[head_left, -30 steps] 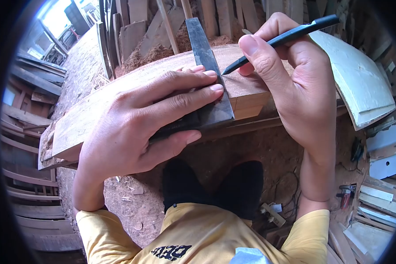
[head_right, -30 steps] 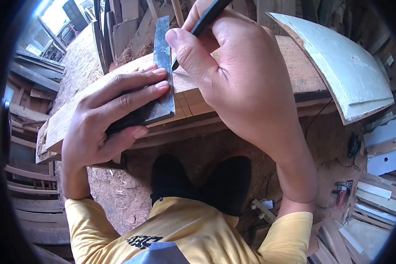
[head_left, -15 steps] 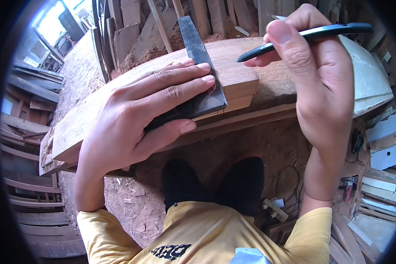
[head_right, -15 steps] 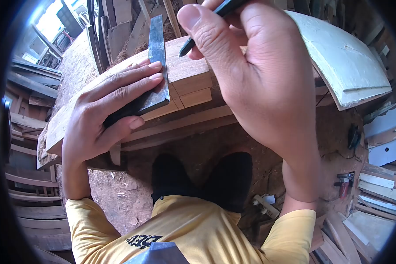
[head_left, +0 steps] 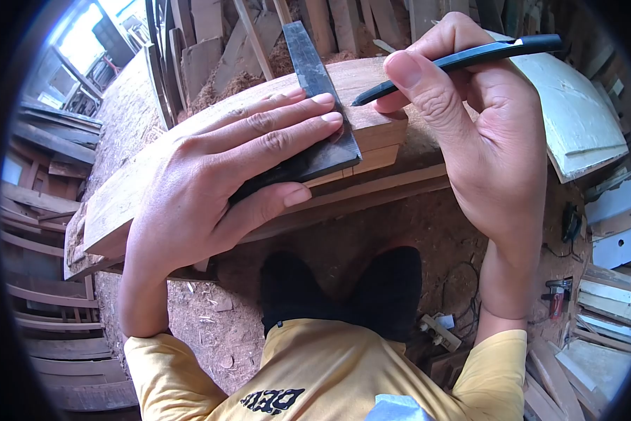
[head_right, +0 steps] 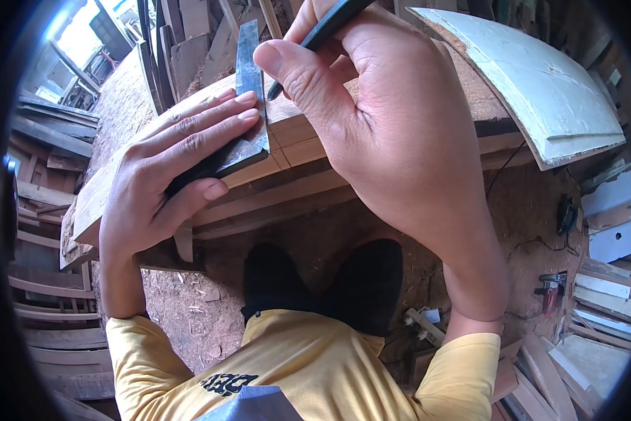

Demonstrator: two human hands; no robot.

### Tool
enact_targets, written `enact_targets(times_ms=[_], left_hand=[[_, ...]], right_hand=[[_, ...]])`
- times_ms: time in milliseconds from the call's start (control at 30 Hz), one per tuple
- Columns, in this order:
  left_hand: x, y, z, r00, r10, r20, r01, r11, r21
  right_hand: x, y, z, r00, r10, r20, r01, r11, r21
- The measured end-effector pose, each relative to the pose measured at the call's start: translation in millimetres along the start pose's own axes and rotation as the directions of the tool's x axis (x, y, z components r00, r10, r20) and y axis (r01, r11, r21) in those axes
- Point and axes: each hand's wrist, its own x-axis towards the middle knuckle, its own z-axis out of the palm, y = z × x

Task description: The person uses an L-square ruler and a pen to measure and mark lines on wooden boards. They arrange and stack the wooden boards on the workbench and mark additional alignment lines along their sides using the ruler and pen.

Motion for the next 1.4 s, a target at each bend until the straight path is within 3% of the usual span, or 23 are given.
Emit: enact_targets(times_ms=[867,1000,1033,1133,1167,1200,1267,1333,1400], left_hand=[[2.2,2.2,-1.7,1.000,0.016,-0.001,-0.016,1.000,0.019],[2.0,3.9,-2.2,1.000,0.008,-0.025,-0.008,1.000,0.000],[2.0,5.1,-2.6,0.999,0.007,-0.034,-0.007,1.000,0.002],[-0.8,9.1,2.9,0.996,0.010,-0.092,-0.006,0.999,0.044],[-4.4,10.6,4.7,0.995,0.013,-0.099,-0.008,0.999,0.050],[-9.1,12.8,7.0,0.988,0.011,-0.156,0.008,0.993,0.120],[-21.3,15.8,11.2,0.975,0.013,-0.223,0.033,0.979,0.203],[-38.9,15.6,12.0,0.910,0.057,-0.410,0.084,0.945,0.317],[-59.3,14.2,4.3,0.883,0.092,-0.460,0.118,0.905,0.408]], right_hand=[[-4.0,-13.1,12.2,0.999,0.048,-0.009,-0.048,0.999,-0.019],[-12.8,-27.6,15.3,0.979,0.138,-0.149,-0.128,0.989,0.074],[-14.6,-28.4,8.2,0.993,0.085,-0.082,-0.077,0.993,0.089],[0.4,-32.9,-11.6,0.998,0.045,0.036,-0.041,0.994,-0.106],[1.5,-18.4,-14.9,0.999,-0.042,0.018,0.044,0.994,-0.101],[-0.5,-2.1,-15.2,0.991,-0.132,0.002,0.132,0.987,-0.096],[-4.7,10.4,-11.4,0.987,-0.156,0.047,0.162,0.959,-0.231],[-13.7,15.7,-9.1,0.987,-0.120,0.105,0.143,0.957,-0.253],[-18.5,22.0,-4.5,0.958,-0.267,0.107,0.287,0.862,-0.418]])
